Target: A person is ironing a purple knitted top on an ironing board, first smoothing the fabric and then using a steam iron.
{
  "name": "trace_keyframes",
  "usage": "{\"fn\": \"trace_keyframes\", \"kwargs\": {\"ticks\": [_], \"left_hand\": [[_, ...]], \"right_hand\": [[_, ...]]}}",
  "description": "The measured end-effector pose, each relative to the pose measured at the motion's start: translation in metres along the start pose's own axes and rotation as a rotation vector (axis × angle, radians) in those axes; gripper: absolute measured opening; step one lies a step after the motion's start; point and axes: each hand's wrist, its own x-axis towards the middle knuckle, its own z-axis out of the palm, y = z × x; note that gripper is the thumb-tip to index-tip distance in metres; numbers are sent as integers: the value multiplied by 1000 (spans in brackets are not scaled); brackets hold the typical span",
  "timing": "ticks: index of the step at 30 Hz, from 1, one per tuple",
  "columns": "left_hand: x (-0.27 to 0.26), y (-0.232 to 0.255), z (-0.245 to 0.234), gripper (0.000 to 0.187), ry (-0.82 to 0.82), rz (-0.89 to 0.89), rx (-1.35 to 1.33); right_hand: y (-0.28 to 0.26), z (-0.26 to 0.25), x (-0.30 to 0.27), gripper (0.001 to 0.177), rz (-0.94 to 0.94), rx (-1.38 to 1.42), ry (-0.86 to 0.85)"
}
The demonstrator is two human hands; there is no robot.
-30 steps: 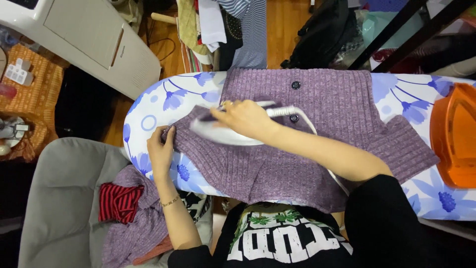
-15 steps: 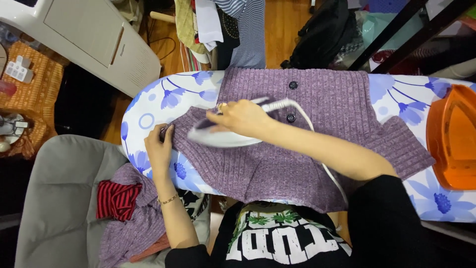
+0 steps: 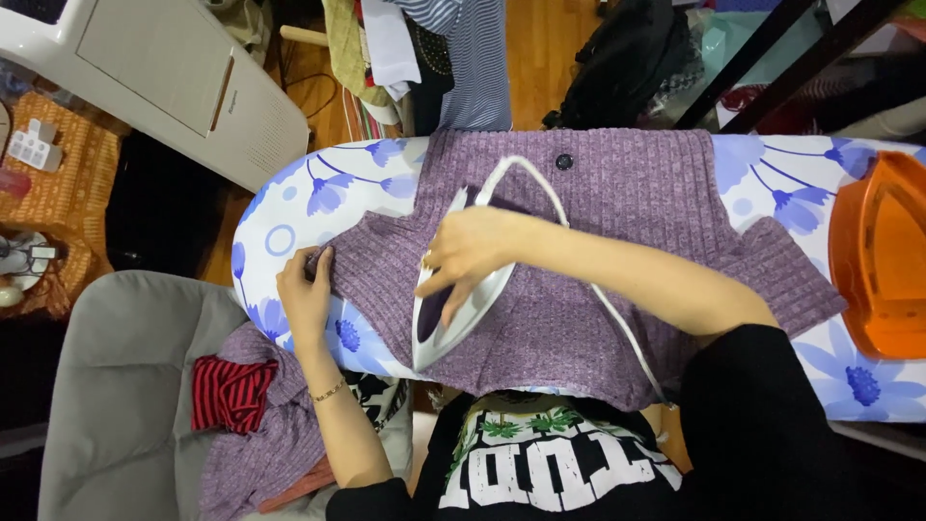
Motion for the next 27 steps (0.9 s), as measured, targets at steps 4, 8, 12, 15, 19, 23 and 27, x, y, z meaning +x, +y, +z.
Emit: {"fn": "trace_keyframes", "kwargs": {"ticks": [4,8,12,15,19,23,27], "left_hand": [[1,-6,4,23,-6,1,11],[1,-4,3,24,-4,5,11],[0,-2,2,24,-5,7,11],[1,-3,2,25,-13,6,19],[2,-6,4,24,-34,-19,29],[1,-12,5,23,-47,-46,8],[2,-13,4,24,-77,-82,3]], "right_hand": [[22,-5,-23,53,77,-28,-41],[25,-31,-25,52,132,-161,-19],[19,-36,-22,56,186,-190,-73],[8,-19,-17,60,174,-101,-128],[-15,9,1,52,35,-48,-98],[-22,14,14,49,-35,-21,-87],[-13,13,3,50,39,-98,-142]]}}
